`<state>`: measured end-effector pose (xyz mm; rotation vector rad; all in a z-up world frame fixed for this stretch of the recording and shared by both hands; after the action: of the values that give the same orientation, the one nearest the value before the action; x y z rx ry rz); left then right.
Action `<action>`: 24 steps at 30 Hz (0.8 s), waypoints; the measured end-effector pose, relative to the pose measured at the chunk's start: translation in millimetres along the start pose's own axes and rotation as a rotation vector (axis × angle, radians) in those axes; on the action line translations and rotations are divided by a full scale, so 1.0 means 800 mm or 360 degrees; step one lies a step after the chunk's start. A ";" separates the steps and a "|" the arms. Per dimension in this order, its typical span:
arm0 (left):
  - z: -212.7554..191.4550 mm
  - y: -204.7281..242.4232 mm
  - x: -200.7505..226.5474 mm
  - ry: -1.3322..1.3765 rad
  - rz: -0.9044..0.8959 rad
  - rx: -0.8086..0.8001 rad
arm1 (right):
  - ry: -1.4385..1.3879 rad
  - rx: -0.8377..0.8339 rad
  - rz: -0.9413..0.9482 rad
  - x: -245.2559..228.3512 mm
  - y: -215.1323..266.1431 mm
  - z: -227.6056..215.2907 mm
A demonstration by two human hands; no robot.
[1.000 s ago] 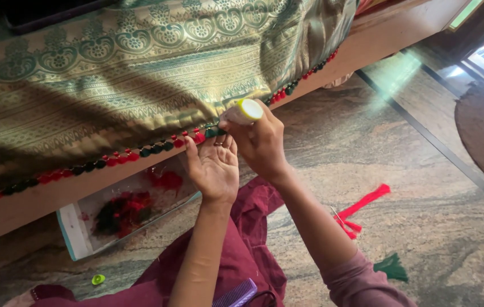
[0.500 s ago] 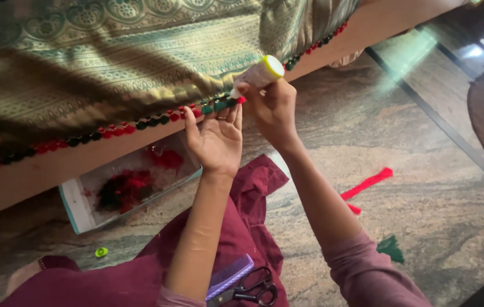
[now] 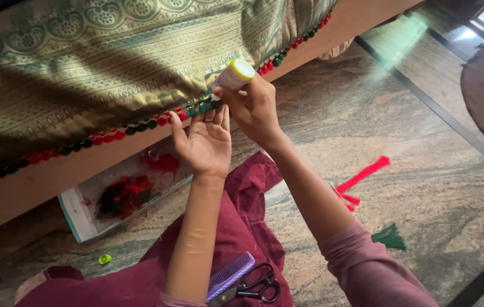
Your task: The recorder is applying glue to the decorative pom-pom border of a large piece of green and gold fabric.
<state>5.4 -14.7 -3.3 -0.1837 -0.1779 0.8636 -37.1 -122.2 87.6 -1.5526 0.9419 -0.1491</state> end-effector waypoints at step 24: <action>0.019 0.001 -0.006 0.0067 -0.0040 -0.0008 | -0.0029 0.0045 0.0033 0.010 0.001 -0.019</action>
<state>-1.7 -16.3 10.9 -0.2036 -0.1429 0.8338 -41.3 -138.8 87.6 -1.5156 0.9376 -0.1333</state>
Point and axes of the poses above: each hand's wrist, its own y-axis away from the middle knuckle, its own z-axis out of the palm, x = y × z, the point moved 1 cm from there along -y, towards the middle knuckle, and after that the axes turned 12 degrees about -z, right-handed, at the moved point
